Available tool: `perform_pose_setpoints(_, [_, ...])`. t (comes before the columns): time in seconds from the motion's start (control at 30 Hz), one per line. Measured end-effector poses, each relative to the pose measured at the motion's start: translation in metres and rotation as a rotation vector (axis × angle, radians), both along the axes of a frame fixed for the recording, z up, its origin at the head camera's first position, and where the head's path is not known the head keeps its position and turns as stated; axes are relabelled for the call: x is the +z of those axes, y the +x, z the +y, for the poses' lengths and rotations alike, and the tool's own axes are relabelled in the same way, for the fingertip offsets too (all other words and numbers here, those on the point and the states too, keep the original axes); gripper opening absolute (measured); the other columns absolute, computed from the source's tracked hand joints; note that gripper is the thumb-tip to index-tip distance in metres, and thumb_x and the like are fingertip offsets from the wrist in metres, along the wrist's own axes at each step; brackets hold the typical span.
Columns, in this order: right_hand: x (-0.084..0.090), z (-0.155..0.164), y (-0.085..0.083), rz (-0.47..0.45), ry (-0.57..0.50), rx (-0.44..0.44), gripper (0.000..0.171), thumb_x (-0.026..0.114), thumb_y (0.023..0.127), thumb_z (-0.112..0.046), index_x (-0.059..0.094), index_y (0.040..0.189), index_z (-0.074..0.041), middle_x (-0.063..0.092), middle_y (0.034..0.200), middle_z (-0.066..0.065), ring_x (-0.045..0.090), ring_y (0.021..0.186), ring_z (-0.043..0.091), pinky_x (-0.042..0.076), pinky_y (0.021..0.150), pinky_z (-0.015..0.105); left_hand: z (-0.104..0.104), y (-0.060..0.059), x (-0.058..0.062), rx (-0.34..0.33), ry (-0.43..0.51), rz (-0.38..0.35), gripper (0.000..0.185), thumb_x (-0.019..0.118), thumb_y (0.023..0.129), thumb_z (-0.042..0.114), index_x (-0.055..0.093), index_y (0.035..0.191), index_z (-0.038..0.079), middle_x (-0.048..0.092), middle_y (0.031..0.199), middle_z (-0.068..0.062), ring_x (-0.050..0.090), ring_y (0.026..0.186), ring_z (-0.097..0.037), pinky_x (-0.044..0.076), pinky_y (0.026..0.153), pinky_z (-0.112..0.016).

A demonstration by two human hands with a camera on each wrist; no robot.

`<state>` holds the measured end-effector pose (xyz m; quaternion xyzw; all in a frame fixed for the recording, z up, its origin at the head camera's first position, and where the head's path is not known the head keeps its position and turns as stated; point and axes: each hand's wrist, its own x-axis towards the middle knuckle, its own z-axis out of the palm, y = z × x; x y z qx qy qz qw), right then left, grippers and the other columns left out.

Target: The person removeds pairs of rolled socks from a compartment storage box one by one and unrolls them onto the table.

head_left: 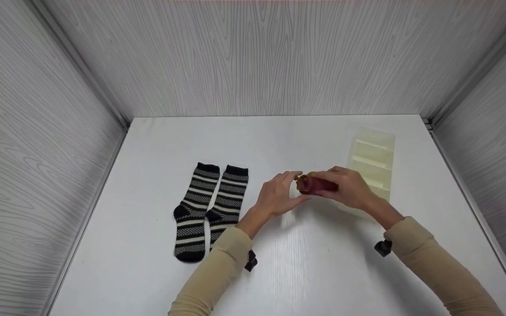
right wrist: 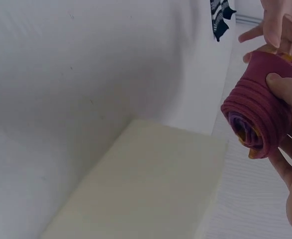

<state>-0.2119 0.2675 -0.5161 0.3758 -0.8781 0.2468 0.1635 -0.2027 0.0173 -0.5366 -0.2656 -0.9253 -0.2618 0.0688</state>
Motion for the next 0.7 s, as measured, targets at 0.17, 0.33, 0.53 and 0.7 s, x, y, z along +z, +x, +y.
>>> perform_pose_setpoints(0.17, [-0.014,-0.013,0.006,0.077,-0.047,0.044,0.048,0.096,0.076,-0.021,0.079,0.121,-0.014,0.080,0.098,0.010,0.076,0.086,0.026,0.065,0.072,0.041,-0.003,0.006,-0.001,-0.033,0.023,0.000,0.058,0.077,0.094,0.047,0.063,0.140,0.014,0.074,0.133,-0.002,0.072,0.116,-0.019,0.061,0.094,-0.036])
perform_pose_setpoints(0.33, [-0.024,-0.020,0.009,0.101,-0.054,0.047,0.051,0.096,0.076,-0.019,0.077,0.123,-0.014,0.081,0.104,0.008,0.076,0.087,0.026,0.065,0.073,0.041,-0.007,0.010,-0.002,-0.061,0.030,0.020,0.045,0.079,0.093,0.034,0.068,0.130,0.012,0.077,0.120,-0.002,0.073,0.102,-0.017,0.061,0.086,-0.032])
perform_pose_setpoints(0.53, [-0.032,-0.022,0.013,0.118,-0.079,0.059,0.053,0.096,0.076,-0.019,0.075,0.124,-0.011,0.081,0.110,0.009,0.075,0.090,0.023,0.064,0.073,0.038,-0.014,0.013,-0.006,-0.071,0.071,0.013,0.040,0.081,0.091,0.027,0.071,0.127,0.012,0.078,0.112,-0.003,0.072,0.096,-0.016,0.060,0.082,-0.030])
perform_pose_setpoints(0.7, [-0.038,-0.018,0.018,0.131,-0.071,0.027,0.062,0.096,0.076,-0.021,0.071,0.131,-0.007,0.077,0.117,0.011,0.074,0.104,0.025,0.065,0.083,0.040,-0.023,0.017,-0.008,-0.073,0.120,0.055,0.040,0.083,0.090,0.024,0.071,0.126,0.011,0.078,0.111,-0.002,0.072,0.094,-0.015,0.060,0.081,-0.029])
